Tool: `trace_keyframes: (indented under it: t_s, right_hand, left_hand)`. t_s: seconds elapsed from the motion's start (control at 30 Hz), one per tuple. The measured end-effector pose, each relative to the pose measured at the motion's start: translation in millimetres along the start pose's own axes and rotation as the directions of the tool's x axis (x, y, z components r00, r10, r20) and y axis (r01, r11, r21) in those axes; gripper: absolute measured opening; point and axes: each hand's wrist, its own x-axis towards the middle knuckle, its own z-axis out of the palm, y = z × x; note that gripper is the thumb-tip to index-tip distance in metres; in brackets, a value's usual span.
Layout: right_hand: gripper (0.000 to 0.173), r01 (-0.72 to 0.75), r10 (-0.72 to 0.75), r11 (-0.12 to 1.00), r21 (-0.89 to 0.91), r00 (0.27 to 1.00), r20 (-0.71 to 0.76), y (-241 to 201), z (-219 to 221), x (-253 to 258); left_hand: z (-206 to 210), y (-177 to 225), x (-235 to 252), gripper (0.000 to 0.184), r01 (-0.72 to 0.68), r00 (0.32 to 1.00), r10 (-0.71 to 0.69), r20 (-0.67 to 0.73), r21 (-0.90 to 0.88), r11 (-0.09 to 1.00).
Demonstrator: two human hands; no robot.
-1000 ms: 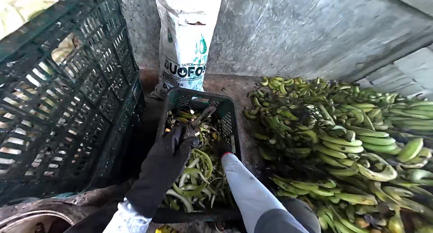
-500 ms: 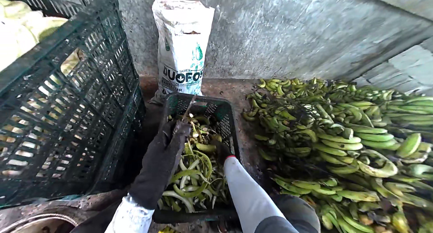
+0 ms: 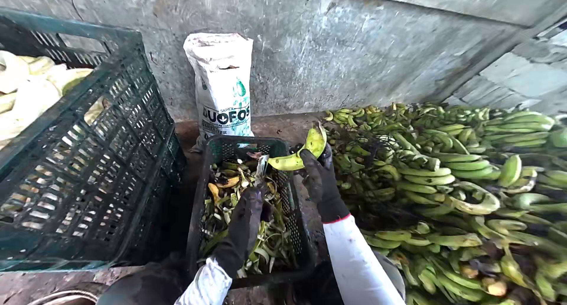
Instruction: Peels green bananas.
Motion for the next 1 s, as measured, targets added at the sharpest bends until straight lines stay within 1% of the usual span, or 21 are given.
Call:
trace_keyframes:
  t_s: [0.07,0.1,0.13,0.17,0.2,0.23,0.27,0.3,0.33,0.4,0.43,0.47,0.53,0.63,0.73,0.8,0.83,0.87,0.93,0.97,1.0]
  right_hand:
    - [0.064,0.032,-0.032,0.999,0.005,0.999,0.024,-8.4,-4.6,-6.5]
    - [0.062,0.031,-0.032,0.999,0.02,0.999,0.028,-13.0,-5.7,-10.5]
    - [0.063,0.029,-0.03,0.998,0.051,0.999,0.032,-17.8,-6.5,-13.5]
    - [0.063,0.026,-0.029,0.995,0.096,0.999,0.038,-22.2,-7.4,-15.7]
    - [0.064,0.02,-0.028,0.989,0.147,0.998,0.052,-25.6,-8.7,-17.3]
    - [0.064,0.008,-0.022,0.98,0.197,0.997,0.071,-29.6,-9.7,-17.6]
    - [0.063,-0.013,-0.013,0.964,0.266,0.995,0.098,-33.9,-11.4,-14.8]
    - [0.058,-0.036,-0.007,0.945,0.324,0.992,0.129,-38.2,-14.0,-8.9]
    - [0.053,-0.043,-0.009,0.934,0.356,0.99,0.143,-39.9,-17.0,-2.8]
    - [0.04,-0.087,0.041,0.933,0.348,0.99,0.138,-38.7,-23.0,1.3]
    - [0.039,-0.112,0.072,0.94,0.322,0.989,0.132,-35.8,-25.5,2.8]
    - [0.039,-0.131,0.093,0.945,0.299,0.986,0.137,-32.8,-26.1,4.6]
    - [0.041,-0.149,0.11,0.95,0.273,0.982,0.153,-24.8,-25.3,5.7]
    - [0.045,-0.201,0.122,0.918,0.343,0.963,0.24,-10.9,-24.1,2.9]
    - [0.044,-0.232,0.125,0.892,0.389,0.952,0.279,-4.5,-15.7,-2.6]
    - [0.041,-0.236,0.125,0.884,0.404,0.952,0.281,-0.9,-5.7,-11.7]
    - [0.041,-0.259,0.15,0.874,0.411,0.948,0.279,1.0,1.4,-18.0]
    - [0.043,-0.291,0.181,0.858,0.422,0.942,0.282,3.0,9.5,-24.7]
    - [0.036,-0.348,0.182,0.806,0.478,0.915,0.36,12.7,20.4,-38.2]
    - [0.036,-0.386,0.197,0.791,0.475,0.895,0.4,17.0,24.3,-48.1]
    - [0.042,-0.413,0.233,0.786,0.459,0.887,0.399,19.0,27.9,-60.2]
  left_hand:
    - [18.7,17.6,-3.9,0.039,-0.182,0.982,0.185,0.037,-0.066,0.981]
    - [25.5,24.3,-5.5,0.042,-0.219,0.974,0.222,0.04,-0.076,0.973]
    - [30.8,25.6,-5.6,0.042,-0.187,0.982,0.189,0.02,-0.058,0.981]
    - [32.5,19.8,-5.2,0.041,-0.068,0.998,0.068,-0.005,-0.001,0.998]
    - [28.7,7.0,-4.9,0.042,0.116,0.993,-0.115,-0.021,0.073,0.991]
    - [21.9,-8.6,-5.4,0.043,0.301,0.953,-0.301,-0.016,0.128,0.945]
    - [15.6,-23.5,-5.9,0.045,0.424,0.903,-0.43,-0.007,0.177,0.888]
    - [9.2,-33.6,-6.3,0.046,0.462,0.88,-0.476,0.007,0.223,0.858]
    - [3.3,-37.5,-7.0,0.046,0.448,0.882,-0.471,0.026,0.271,0.852]
    - [-0.8,-25.7,-12.1,0.047,0.292,0.94,-0.337,0.051,0.392,0.873]
    - [-0.7,-10.4,-11.4,0.048,0.187,0.965,-0.251,0.077,0.467,0.864]
    - [-0.6,9.6,-8.1,0.05,0.086,0.975,-0.186,0.119,0.571,0.817]
    - [2.4,49.4,-3.8,0.056,-0.087,0.973,-0.109,0.203,0.762,0.642]
    - [4.2,70.3,1.1,0.061,-0.282,0.947,-0.028,0.321,0.867,0.41]
    - [2.2,69.6,7.9,0.061,-0.307,0.935,-0.08,0.346,0.9,0.311]
    - [-1.7,66.2,15.9,0.06,-0.281,0.939,-0.123,0.322,0.921,0.269]
    - [-4.5,63.4,19.6,0.06,-0.27,0.948,-0.105,0.299,0.935,0.229]
    - [-8.5,58.3,23.3,0.058,-0.27,0.96,-0.025,0.279,0.946,0.181]
    - [-22.2,43.7,35.0,0.053,-0.251,0.944,0.246,0.219,0.962,0.108]
    - [-32.0,39.6,44.6,0.053,-0.206,0.92,0.359,0.154,0.972,0.111]
    - [-42.4,42.6,54.6,0.053,-0.139,0.913,0.403,0.064,0.977,0.16]
